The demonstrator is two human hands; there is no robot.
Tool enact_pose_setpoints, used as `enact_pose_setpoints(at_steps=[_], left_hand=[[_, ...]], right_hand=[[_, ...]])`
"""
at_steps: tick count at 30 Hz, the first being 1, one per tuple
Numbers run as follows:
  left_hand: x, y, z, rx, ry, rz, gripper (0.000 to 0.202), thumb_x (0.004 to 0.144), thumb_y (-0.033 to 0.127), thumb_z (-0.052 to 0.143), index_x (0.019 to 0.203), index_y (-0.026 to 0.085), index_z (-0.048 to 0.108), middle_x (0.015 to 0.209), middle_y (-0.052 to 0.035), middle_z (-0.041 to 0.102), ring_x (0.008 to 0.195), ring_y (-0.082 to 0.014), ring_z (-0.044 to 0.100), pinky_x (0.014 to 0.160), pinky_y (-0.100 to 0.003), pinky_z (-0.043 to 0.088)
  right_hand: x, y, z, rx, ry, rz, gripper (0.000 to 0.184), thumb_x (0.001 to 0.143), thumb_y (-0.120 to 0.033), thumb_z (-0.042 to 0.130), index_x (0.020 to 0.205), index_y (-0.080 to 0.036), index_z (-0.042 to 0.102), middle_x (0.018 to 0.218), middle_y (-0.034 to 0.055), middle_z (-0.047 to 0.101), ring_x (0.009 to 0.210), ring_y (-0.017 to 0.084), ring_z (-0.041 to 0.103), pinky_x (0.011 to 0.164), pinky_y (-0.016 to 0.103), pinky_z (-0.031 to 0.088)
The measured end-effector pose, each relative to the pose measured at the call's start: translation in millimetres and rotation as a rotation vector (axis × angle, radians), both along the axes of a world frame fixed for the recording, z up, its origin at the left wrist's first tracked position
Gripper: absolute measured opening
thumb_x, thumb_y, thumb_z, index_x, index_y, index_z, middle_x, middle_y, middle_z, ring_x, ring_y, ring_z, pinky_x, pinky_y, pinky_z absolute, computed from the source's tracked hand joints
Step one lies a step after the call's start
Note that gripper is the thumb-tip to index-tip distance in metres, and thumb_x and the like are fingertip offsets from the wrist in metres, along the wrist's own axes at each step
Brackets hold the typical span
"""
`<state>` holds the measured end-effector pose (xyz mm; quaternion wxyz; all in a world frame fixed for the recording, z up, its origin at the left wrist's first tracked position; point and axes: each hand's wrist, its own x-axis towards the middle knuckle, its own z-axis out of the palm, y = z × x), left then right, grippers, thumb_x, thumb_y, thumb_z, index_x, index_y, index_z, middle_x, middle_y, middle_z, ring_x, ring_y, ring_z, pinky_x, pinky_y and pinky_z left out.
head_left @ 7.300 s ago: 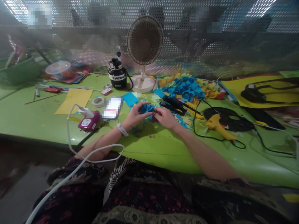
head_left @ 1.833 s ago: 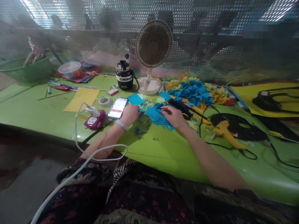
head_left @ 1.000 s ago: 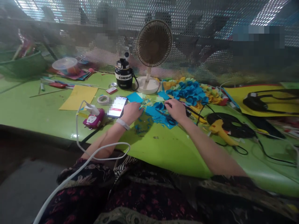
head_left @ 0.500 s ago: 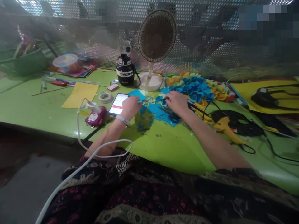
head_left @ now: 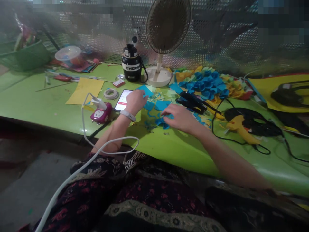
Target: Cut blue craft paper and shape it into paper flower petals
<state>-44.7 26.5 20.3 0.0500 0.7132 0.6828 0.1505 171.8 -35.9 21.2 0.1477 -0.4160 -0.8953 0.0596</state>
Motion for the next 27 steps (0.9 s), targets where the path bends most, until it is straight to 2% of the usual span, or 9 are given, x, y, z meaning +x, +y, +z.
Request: enact_pose_setpoints(at_steps=[5, 8, 12, 16, 18, 20, 22, 24, 27], left_hand=[[-0.4, 0.0, -2.0, 0.008, 0.0, -0.001, 0.035, 0.095, 0.037, 0.049, 0.114, 0.018, 0.07, 0.119, -0.0119, 0.071, 0.112, -0.0301, 0.064, 0.09, -0.038, 0.049], [1.4, -2.4, 0.9, -0.001, -0.009, -0.006, 0.035, 0.095, 0.037, 0.049, 0.116, 0.018, 0.069, 0.117, -0.0122, 0.072, 0.113, -0.0304, 0.064, 0.091, -0.038, 0.048], [3.2, -3.7, 2.1, -0.002, -0.041, -0.015, 0.035, 0.095, 0.037, 0.05, 0.115, 0.018, 0.07, 0.119, -0.0127, 0.072, 0.112, -0.0301, 0.064, 0.091, -0.038, 0.049], [3.1, -2.7, 1.3, 0.018, -0.115, -0.052, 0.032, 0.093, 0.036, 0.055, 0.111, 0.018, 0.073, 0.113, -0.0124, 0.074, 0.106, -0.0282, 0.066, 0.089, -0.036, 0.05], [4.5, -4.7, 2.8, -0.013, -0.224, -0.089, 0.03, 0.091, 0.038, 0.059, 0.103, 0.016, 0.076, 0.106, -0.0126, 0.076, 0.102, -0.0274, 0.068, 0.087, -0.036, 0.05], [7.7, -9.5, 5.5, -0.127, -0.448, -0.174, 0.034, 0.091, 0.044, 0.061, 0.094, 0.013, 0.076, 0.098, -0.0131, 0.076, 0.094, -0.0251, 0.07, 0.083, -0.033, 0.052], [11.9, -16.1, 8.1, -0.353, -0.802, -0.279, 0.048, 0.092, 0.057, 0.057, 0.094, 0.013, 0.075, 0.096, -0.0136, 0.077, 0.086, -0.0219, 0.072, 0.076, -0.031, 0.054], [16.4, -22.7, 9.4, -0.598, -1.063, -0.367, 0.064, 0.088, 0.072, 0.051, 0.092, 0.013, 0.075, 0.096, -0.0153, 0.077, 0.082, -0.0213, 0.073, 0.073, -0.032, 0.055], [22.0, -29.8, 7.5, -0.913, -1.201, -0.427, 0.077, 0.085, 0.084, 0.039, 0.084, 0.015, 0.074, 0.095, -0.0163, 0.077, 0.084, -0.0226, 0.074, 0.071, -0.032, 0.056]], right_hand=[[-39.2, -5.6, -3.3, -0.04, -0.127, 0.161, 0.015, 0.087, -0.022, 0.062, 0.099, -0.019, 0.071, 0.1, 0.0096, 0.068, 0.092, 0.024, 0.06, 0.077, 0.036, 0.039], [-41.5, -11.3, -8.0, -0.023, -0.169, 0.169, 0.016, 0.086, -0.025, 0.065, 0.098, -0.017, 0.07, 0.101, 0.0111, 0.067, 0.095, 0.026, 0.059, 0.077, 0.036, 0.037], [-35.3, -12.9, -14.7, 0.011, -0.219, 0.172, 0.013, 0.088, -0.019, 0.059, 0.094, -0.016, 0.071, 0.097, 0.0119, 0.067, 0.091, 0.025, 0.059, 0.075, 0.037, 0.037], [-24.8, -10.4, -8.7, 0.055, -0.031, 0.212, 0.016, 0.093, -0.021, 0.056, 0.094, -0.019, 0.072, 0.097, 0.0095, 0.069, 0.095, 0.025, 0.061, 0.082, 0.039, 0.041], [-15.0, -10.6, -1.7, 0.13, 0.117, 0.178, 0.018, 0.095, -0.024, 0.054, 0.098, -0.022, 0.072, 0.103, 0.0087, 0.069, 0.099, 0.025, 0.061, 0.089, 0.042, 0.043], [-3.1, -12.1, 3.6, 0.218, 0.244, 0.098, 0.019, 0.097, -0.027, 0.053, 0.1, -0.026, 0.072, 0.109, 0.008, 0.07, 0.103, 0.026, 0.061, 0.094, 0.046, 0.044], [8.6, -14.1, 4.2, 0.292, 0.344, 0.009, 0.019, 0.097, -0.029, 0.054, 0.101, -0.028, 0.072, 0.112, 0.0076, 0.069, 0.106, 0.026, 0.061, 0.094, 0.047, 0.047], [18.2, -15.0, -0.4, 0.347, 0.415, -0.055, 0.018, 0.097, -0.031, 0.055, 0.101, -0.029, 0.072, 0.111, 0.0075, 0.069, 0.107, 0.026, 0.062, 0.093, 0.045, 0.049], [27.1, -13.5, -12.7, 0.396, 0.45, -0.102, 0.017, 0.097, -0.031, 0.056, 0.098, -0.029, 0.072, 0.109, 0.0075, 0.069, 0.104, 0.025, 0.064, 0.092, 0.045, 0.052]])
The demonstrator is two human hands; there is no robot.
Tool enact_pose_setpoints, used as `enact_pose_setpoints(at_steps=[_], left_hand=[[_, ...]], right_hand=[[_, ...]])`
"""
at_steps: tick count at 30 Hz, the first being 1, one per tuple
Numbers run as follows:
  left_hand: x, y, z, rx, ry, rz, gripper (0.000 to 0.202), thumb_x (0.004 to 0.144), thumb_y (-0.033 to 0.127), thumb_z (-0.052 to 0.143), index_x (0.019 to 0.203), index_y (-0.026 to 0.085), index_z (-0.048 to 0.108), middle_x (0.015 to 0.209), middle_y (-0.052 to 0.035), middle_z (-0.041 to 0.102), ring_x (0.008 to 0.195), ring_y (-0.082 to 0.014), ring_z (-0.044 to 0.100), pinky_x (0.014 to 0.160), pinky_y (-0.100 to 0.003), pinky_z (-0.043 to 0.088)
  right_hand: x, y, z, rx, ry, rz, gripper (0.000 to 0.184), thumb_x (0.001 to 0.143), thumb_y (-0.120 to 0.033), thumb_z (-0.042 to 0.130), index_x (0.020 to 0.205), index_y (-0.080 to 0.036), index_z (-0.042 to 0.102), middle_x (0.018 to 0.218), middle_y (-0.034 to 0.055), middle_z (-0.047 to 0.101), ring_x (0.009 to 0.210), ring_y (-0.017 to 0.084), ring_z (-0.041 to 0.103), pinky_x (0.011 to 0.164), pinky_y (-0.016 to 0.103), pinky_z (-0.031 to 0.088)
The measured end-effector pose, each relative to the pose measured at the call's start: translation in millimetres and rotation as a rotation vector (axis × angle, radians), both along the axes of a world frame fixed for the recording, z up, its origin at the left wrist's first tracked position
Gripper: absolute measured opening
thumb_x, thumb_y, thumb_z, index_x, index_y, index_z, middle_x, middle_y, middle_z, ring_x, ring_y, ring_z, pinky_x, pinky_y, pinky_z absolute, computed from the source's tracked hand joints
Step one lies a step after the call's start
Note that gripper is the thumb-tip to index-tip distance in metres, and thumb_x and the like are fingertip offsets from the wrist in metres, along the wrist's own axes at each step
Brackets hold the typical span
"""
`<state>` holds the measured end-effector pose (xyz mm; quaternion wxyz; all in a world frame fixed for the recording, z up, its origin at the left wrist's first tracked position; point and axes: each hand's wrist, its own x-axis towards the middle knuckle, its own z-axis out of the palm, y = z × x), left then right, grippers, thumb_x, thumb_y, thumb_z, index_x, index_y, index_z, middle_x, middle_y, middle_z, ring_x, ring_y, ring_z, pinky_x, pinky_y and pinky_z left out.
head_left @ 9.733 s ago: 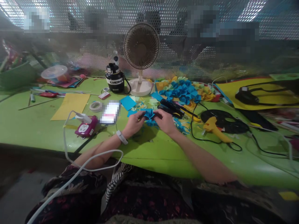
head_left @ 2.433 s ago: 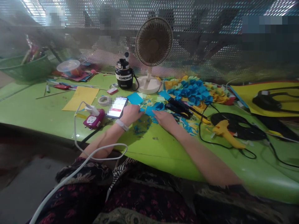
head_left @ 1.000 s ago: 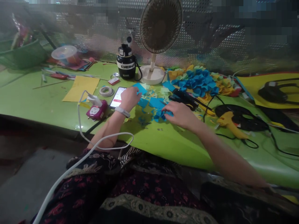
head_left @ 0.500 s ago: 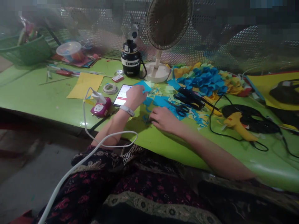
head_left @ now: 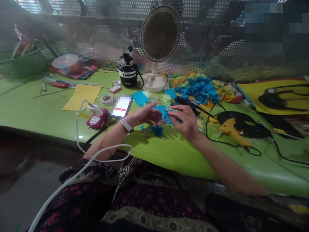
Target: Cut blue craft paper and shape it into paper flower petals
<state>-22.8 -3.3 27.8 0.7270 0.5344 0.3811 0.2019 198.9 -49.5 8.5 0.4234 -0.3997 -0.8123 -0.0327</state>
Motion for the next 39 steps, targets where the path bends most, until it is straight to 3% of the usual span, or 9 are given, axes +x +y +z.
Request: enact_pose_setpoints(at_steps=[3, 7, 11, 13, 17, 23, 28, 34, 39], left_hand=[[3.4, -3.5, -5.8, -0.094, -0.067, -0.045, 0.068, 0.085, 0.079, 0.048, 0.084, 0.017, 0.074, 0.097, -0.0146, 0.078, 0.087, -0.0215, 0.074, 0.072, -0.031, 0.057], [7.4, -7.4, -13.9, -0.072, -0.089, -0.018, 0.033, 0.074, 0.045, 0.083, 0.084, 0.016, 0.074, 0.096, -0.0115, 0.079, 0.078, -0.0161, 0.073, 0.066, -0.025, 0.055], [15.6, -15.2, -17.9, 0.037, -0.109, 0.098, 0.021, 0.077, 0.034, 0.081, 0.082, 0.016, 0.073, 0.092, -0.0077, 0.077, 0.079, -0.0134, 0.071, 0.069, -0.025, 0.054], [20.6, -19.1, -19.5, 0.168, -0.144, 0.228, 0.02, 0.079, 0.035, 0.079, 0.083, 0.016, 0.073, 0.087, -0.0048, 0.076, 0.08, -0.012, 0.07, 0.074, -0.025, 0.053], [27.9, -22.3, -23.6, 0.371, -0.173, 0.415, 0.025, 0.076, 0.04, 0.08, 0.084, 0.017, 0.075, 0.086, -0.0028, 0.074, 0.081, -0.0116, 0.066, 0.078, -0.027, 0.052], [29.8, -20.5, -29.1, 0.54, -0.089, 0.431, 0.021, 0.079, 0.039, 0.077, 0.078, 0.019, 0.074, 0.089, -0.0035, 0.073, 0.089, -0.0144, 0.065, 0.084, -0.03, 0.052], [29.5, -18.5, -33.7, 0.654, -0.148, 0.429, 0.018, 0.079, 0.037, 0.078, 0.074, 0.02, 0.074, 0.086, -0.0026, 0.071, 0.088, -0.0136, 0.063, 0.089, -0.031, 0.05], [30.1, -14.1, -41.8, 0.508, -0.298, 0.374, 0.028, 0.072, 0.046, 0.083, 0.077, 0.019, 0.077, 0.081, -0.0017, 0.071, 0.077, -0.0121, 0.063, 0.077, -0.029, 0.051], [24.0, -11.0, -35.8, 0.334, -0.344, 0.43, 0.033, 0.068, 0.046, 0.086, 0.084, 0.019, 0.078, 0.082, -0.0016, 0.073, 0.075, -0.0108, 0.066, 0.071, -0.024, 0.054]], right_hand=[[3.8, 3.3, -10.1, 0.02, 0.019, 0.0, 0.017, 0.097, -0.032, 0.056, 0.098, -0.028, 0.073, 0.109, 0.0079, 0.07, 0.104, 0.025, 0.065, 0.091, 0.045, 0.053], [3.7, 5.0, -11.3, -0.036, 0.002, 0.018, 0.019, 0.097, -0.033, 0.055, 0.104, -0.03, 0.072, 0.112, 0.0082, 0.07, 0.107, 0.026, 0.064, 0.095, 0.048, 0.052], [0.7, -1.5, -3.0, -0.034, 0.092, -0.066, 0.025, 0.094, -0.034, 0.054, 0.114, -0.026, 0.067, 0.115, 0.0116, 0.068, 0.112, 0.029, 0.063, 0.097, 0.051, 0.053], [-1.5, -7.3, 0.3, -0.046, 0.167, -0.077, 0.02, 0.093, -0.034, 0.055, 0.105, -0.024, 0.068, 0.105, 0.0117, 0.069, 0.102, 0.027, 0.065, 0.089, 0.047, 0.056], [-7.6, -14.7, -0.6, -0.286, 0.205, 0.04, 0.016, 0.092, -0.035, 0.056, 0.091, -0.022, 0.066, 0.089, 0.0069, 0.07, 0.078, 0.02, 0.066, 0.074, 0.037, 0.057], [-12.6, -9.0, -9.2, -0.596, 0.449, 0.068, 0.024, 0.088, -0.043, 0.062, 0.092, -0.021, 0.069, 0.083, 0.0041, 0.073, 0.075, 0.02, 0.069, 0.073, 0.036, 0.058], [-12.9, -6.2, -6.7, -0.788, 0.632, 0.195, 0.03, 0.083, -0.05, 0.068, 0.085, -0.02, 0.071, 0.081, 0.0039, 0.074, 0.07, 0.018, 0.07, 0.072, 0.035, 0.061], [-15.2, -7.3, -1.8, -0.788, 0.669, 0.231, 0.027, 0.079, -0.048, 0.072, 0.076, -0.021, 0.07, 0.077, 0.002, 0.074, 0.065, 0.015, 0.067, 0.068, 0.031, 0.06], [-13.1, -7.7, -2.3, -0.815, 0.676, 0.216, 0.019, 0.077, -0.041, 0.071, 0.073, -0.022, 0.07, 0.073, 0.0009, 0.073, 0.064, 0.015, 0.067, 0.067, 0.031, 0.06]])
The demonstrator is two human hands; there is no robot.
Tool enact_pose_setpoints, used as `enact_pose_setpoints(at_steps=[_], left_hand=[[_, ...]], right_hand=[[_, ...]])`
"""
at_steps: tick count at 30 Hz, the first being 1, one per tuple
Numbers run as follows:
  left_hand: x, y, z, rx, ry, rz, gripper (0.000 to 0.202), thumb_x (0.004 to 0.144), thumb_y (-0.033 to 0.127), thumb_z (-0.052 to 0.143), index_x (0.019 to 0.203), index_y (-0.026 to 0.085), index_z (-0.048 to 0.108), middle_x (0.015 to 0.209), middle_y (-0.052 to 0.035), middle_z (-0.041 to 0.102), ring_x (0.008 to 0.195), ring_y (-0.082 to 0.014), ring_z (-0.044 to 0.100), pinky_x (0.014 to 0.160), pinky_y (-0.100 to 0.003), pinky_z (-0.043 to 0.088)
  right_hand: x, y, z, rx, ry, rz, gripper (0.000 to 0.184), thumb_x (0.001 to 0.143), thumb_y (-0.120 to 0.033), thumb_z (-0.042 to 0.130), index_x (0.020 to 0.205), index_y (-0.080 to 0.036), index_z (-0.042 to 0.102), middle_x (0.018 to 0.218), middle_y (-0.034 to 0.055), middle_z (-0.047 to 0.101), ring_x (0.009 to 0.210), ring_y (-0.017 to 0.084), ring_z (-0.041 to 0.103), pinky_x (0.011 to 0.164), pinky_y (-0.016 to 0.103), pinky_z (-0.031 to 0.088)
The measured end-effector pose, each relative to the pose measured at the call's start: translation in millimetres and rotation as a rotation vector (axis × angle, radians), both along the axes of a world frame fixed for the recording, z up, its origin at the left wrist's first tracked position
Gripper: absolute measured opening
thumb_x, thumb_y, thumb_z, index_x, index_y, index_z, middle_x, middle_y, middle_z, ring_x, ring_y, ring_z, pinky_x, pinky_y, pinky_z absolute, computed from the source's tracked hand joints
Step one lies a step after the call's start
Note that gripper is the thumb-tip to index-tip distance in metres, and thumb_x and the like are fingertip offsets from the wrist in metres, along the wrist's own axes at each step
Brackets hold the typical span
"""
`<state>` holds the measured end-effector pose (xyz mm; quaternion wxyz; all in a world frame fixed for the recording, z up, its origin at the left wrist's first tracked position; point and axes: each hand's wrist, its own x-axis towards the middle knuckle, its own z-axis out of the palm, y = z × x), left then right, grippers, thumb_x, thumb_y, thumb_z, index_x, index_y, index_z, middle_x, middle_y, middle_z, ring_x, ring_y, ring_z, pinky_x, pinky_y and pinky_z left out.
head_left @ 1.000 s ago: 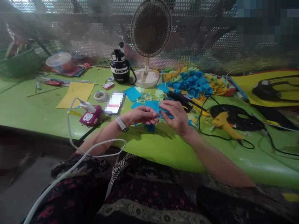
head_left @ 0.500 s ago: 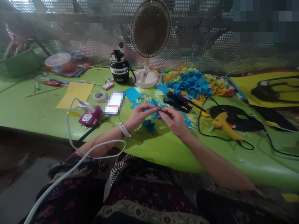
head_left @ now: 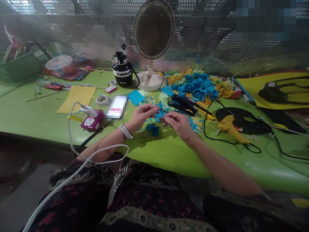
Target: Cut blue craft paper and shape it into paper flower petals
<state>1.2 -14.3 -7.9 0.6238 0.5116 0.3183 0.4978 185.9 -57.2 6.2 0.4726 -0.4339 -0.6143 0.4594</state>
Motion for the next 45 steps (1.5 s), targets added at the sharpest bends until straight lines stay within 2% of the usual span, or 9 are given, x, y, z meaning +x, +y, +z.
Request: enact_pose_setpoints(at_steps=[5, 14, 18, 20, 22, 25, 28, 33, 45], left_hand=[[-7.4, 3.7, 8.3, -0.018, 0.003, -0.043, 0.03, 0.069, 0.041, 0.087, 0.083, 0.018, 0.076, 0.083, -0.002, 0.073, 0.077, -0.0119, 0.068, 0.073, -0.027, 0.058], [-6.4, 6.6, 4.6, 0.055, 0.064, -0.023, 0.034, 0.069, 0.044, 0.086, 0.083, 0.016, 0.075, 0.082, -0.0024, 0.073, 0.072, -0.0111, 0.068, 0.073, -0.027, 0.06], [-8.5, 8.7, 8.5, 0.067, 0.06, 0.034, 0.038, 0.067, 0.048, 0.087, 0.084, 0.016, 0.075, 0.081, -0.0028, 0.074, 0.071, -0.0107, 0.068, 0.071, -0.026, 0.059], [-9.6, 9.9, 9.6, 0.063, 0.06, 0.06, 0.037, 0.068, 0.048, 0.086, 0.084, 0.016, 0.075, 0.082, -0.0034, 0.074, 0.072, -0.0108, 0.068, 0.072, -0.026, 0.058], [-10.5, 11.3, 9.4, 0.052, 0.063, 0.077, 0.036, 0.069, 0.047, 0.086, 0.084, 0.016, 0.074, 0.082, -0.0038, 0.074, 0.073, -0.0112, 0.068, 0.072, -0.026, 0.058], [-11.7, 14.3, 7.6, 0.032, 0.064, 0.097, 0.035, 0.069, 0.046, 0.086, 0.084, 0.016, 0.074, 0.083, -0.0038, 0.074, 0.074, -0.0115, 0.068, 0.072, -0.026, 0.057], [-12.7, 17.2, 6.2, 0.02, 0.051, 0.113, 0.035, 0.068, 0.045, 0.086, 0.084, 0.017, 0.074, 0.083, -0.0036, 0.074, 0.074, -0.0109, 0.068, 0.073, -0.025, 0.056], [-11.7, 19.2, 4.9, 0.009, 0.065, 0.112, 0.03, 0.071, 0.042, 0.084, 0.083, 0.017, 0.074, 0.084, -0.0045, 0.074, 0.074, -0.0108, 0.067, 0.072, -0.025, 0.056], [-11.3, 21.0, 3.0, 0.002, 0.049, 0.075, 0.025, 0.076, 0.038, 0.081, 0.084, 0.017, 0.072, 0.082, -0.0038, 0.073, 0.078, -0.0119, 0.069, 0.072, -0.025, 0.056]], right_hand=[[2.9, 0.5, 0.3, -0.017, -0.021, 0.012, 0.017, 0.076, -0.038, 0.07, 0.071, -0.022, 0.069, 0.071, 0.001, 0.072, 0.065, 0.016, 0.067, 0.068, 0.032, 0.06], [4.6, 0.6, 0.2, -0.041, -0.035, 0.031, 0.018, 0.076, -0.039, 0.069, 0.071, -0.021, 0.07, 0.07, 0.0014, 0.072, 0.063, 0.016, 0.067, 0.068, 0.032, 0.059], [24.2, 14.4, 3.6, 0.007, -0.111, -0.141, 0.023, 0.081, -0.042, 0.063, 0.078, -0.021, 0.071, 0.077, 0.0037, 0.073, 0.065, 0.016, 0.067, 0.068, 0.032, 0.057], [36.9, 23.2, 7.4, 0.073, -0.27, -0.278, 0.023, 0.084, -0.039, 0.059, 0.081, -0.02, 0.071, 0.079, 0.005, 0.073, 0.068, 0.018, 0.067, 0.069, 0.033, 0.055], [47.5, 29.8, 10.9, 0.133, -0.586, -0.355, 0.018, 0.082, -0.032, 0.059, 0.084, -0.019, 0.072, 0.084, 0.0066, 0.074, 0.077, 0.021, 0.067, 0.074, 0.035, 0.053], [56.2, 33.5, 12.9, 0.119, -1.055, -0.307, 0.019, 0.081, -0.028, 0.06, 0.09, -0.019, 0.073, 0.1, 0.01, 0.073, 0.092, 0.026, 0.068, 0.077, 0.036, 0.05], [58.4, 33.0, 10.8, 0.045, -1.323, -0.205, 0.026, 0.081, -0.033, 0.062, 0.1, -0.019, 0.072, 0.111, 0.0119, 0.071, 0.103, 0.03, 0.066, 0.074, 0.035, 0.048], [56.2, 35.8, 6.8, -0.064, -1.422, -0.159, 0.036, 0.078, -0.034, 0.065, 0.111, -0.019, 0.066, 0.114, 0.01, 0.072, 0.101, 0.028, 0.067, 0.068, 0.033, 0.045], [58.1, 43.4, 8.4, -0.063, -1.422, -0.143, 0.026, 0.074, -0.039, 0.067, 0.094, -0.021, 0.07, 0.098, 0.0098, 0.077, 0.091, 0.029, 0.07, 0.062, 0.032, 0.042]])
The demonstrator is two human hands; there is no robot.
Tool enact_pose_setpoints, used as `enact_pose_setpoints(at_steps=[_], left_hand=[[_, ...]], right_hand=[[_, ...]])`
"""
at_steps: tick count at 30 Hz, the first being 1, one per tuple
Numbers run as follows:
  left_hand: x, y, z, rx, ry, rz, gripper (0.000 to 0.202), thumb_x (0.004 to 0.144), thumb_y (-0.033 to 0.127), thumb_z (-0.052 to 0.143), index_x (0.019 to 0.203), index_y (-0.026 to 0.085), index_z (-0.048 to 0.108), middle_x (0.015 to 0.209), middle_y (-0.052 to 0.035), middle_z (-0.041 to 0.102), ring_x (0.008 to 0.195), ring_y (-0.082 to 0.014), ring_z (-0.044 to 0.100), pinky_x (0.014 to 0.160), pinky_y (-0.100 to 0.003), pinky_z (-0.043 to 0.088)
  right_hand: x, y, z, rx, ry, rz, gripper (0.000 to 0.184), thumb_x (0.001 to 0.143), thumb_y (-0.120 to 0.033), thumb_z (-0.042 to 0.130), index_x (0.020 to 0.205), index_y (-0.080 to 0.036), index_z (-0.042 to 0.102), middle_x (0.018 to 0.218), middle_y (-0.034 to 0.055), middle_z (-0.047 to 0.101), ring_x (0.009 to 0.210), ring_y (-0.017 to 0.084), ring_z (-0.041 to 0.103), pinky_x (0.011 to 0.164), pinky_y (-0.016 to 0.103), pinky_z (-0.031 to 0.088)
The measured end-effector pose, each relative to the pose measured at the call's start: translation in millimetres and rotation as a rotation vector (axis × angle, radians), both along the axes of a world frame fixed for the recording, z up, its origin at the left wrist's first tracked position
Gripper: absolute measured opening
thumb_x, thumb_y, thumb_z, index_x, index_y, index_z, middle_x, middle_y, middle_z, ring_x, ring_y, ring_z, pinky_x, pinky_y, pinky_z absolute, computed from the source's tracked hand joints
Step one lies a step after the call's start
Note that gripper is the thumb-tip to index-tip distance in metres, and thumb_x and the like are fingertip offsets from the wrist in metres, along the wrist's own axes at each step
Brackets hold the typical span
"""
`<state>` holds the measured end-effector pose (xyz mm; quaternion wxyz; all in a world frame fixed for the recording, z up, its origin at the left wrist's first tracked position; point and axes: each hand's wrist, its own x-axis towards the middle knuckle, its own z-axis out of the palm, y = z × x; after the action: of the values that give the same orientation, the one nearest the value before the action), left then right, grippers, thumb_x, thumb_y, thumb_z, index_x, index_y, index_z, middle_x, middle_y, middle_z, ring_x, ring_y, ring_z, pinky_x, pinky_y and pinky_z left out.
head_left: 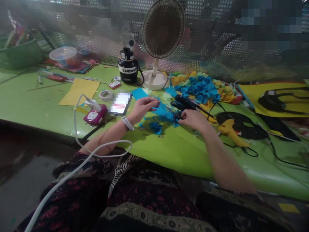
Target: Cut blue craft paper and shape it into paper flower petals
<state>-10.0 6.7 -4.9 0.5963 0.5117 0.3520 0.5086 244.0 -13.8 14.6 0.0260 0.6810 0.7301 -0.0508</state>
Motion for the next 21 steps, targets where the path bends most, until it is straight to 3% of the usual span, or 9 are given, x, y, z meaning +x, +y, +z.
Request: enact_pose_setpoints(at_steps=[5, 14, 21], left_hand=[[-0.4, -0.6, 0.3, -0.005, 0.017, -0.006, 0.024, 0.077, 0.038, 0.08, 0.085, 0.017, 0.073, 0.084, -0.0046, 0.073, 0.079, -0.0129, 0.07, 0.074, -0.027, 0.056], [-1.3, -0.5, 1.2, 0.015, -0.006, 0.009, 0.023, 0.075, 0.038, 0.082, 0.084, 0.018, 0.074, 0.085, -0.0042, 0.074, 0.078, -0.0134, 0.07, 0.074, -0.028, 0.058], [-2.0, 0.0, 1.6, 0.018, 0.021, 0.016, 0.025, 0.076, 0.041, 0.081, 0.085, 0.018, 0.073, 0.085, -0.0047, 0.074, 0.079, -0.0131, 0.07, 0.074, -0.027, 0.057]], right_hand=[[2.1, -2.9, 1.7, 0.009, 0.059, -0.008, 0.02, 0.072, -0.034, 0.069, 0.088, -0.022, 0.071, 0.094, 0.0085, 0.077, 0.088, 0.027, 0.071, 0.063, 0.03, 0.044], [11.8, -5.1, 8.7, -0.069, 0.46, -0.051, 0.011, 0.069, -0.026, 0.071, 0.079, -0.021, 0.068, 0.08, 0.0035, 0.075, 0.07, 0.018, 0.069, 0.061, 0.027, 0.048], [3.1, -5.5, 3.2, -0.075, 0.238, -0.038, 0.021, 0.065, -0.03, 0.075, 0.083, -0.022, 0.068, 0.084, 0.0028, 0.076, 0.076, 0.021, 0.07, 0.061, 0.027, 0.046]])
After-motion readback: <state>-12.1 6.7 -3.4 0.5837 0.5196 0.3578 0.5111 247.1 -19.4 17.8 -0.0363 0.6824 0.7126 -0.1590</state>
